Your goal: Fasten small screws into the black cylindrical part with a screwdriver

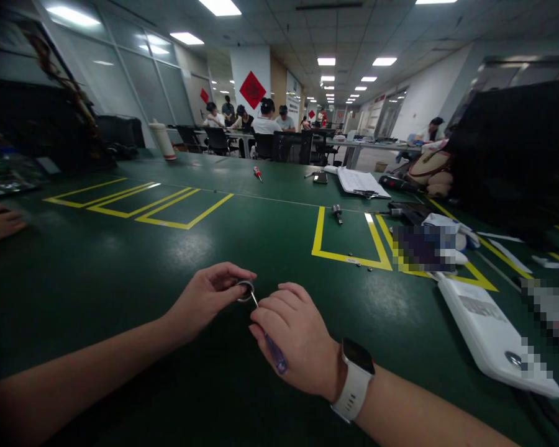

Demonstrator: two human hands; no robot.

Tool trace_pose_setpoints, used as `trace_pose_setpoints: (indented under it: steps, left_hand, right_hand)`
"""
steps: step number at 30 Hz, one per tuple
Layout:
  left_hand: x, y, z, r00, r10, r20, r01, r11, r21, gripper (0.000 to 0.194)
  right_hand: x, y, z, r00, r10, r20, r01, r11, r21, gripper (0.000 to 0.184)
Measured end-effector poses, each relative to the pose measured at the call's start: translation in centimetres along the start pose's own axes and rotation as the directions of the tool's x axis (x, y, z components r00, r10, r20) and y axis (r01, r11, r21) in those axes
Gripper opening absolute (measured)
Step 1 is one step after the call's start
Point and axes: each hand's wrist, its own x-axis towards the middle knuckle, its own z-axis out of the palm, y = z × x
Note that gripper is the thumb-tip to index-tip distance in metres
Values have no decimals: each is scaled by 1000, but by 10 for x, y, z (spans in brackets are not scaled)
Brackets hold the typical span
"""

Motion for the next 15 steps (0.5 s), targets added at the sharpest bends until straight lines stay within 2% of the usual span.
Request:
trace_pose_setpoints:
  steps: [7,10,13,15]
  left_hand:
    - [0,0,2,1000,-12,-13,12,1000,-17,17]
    - [1,1,0,999,-40,-29,38,998,-51,17]
    - [6,3,-4,992,-98,-82,86,987,-137,28]
    - [9,4,-8,987,-112,-115,89,978,-190,36]
  right_hand:
    - [-2,-1,3,1000,11,11,-10,1000,-16,17]
    - [-3,0,2,999,40,-25,-38,996,75,19]
    - [-3,2,-1,978,185,-96,-151,947,282,16]
    - [-3,6,-1,929,367,-36,-314,838,446,14]
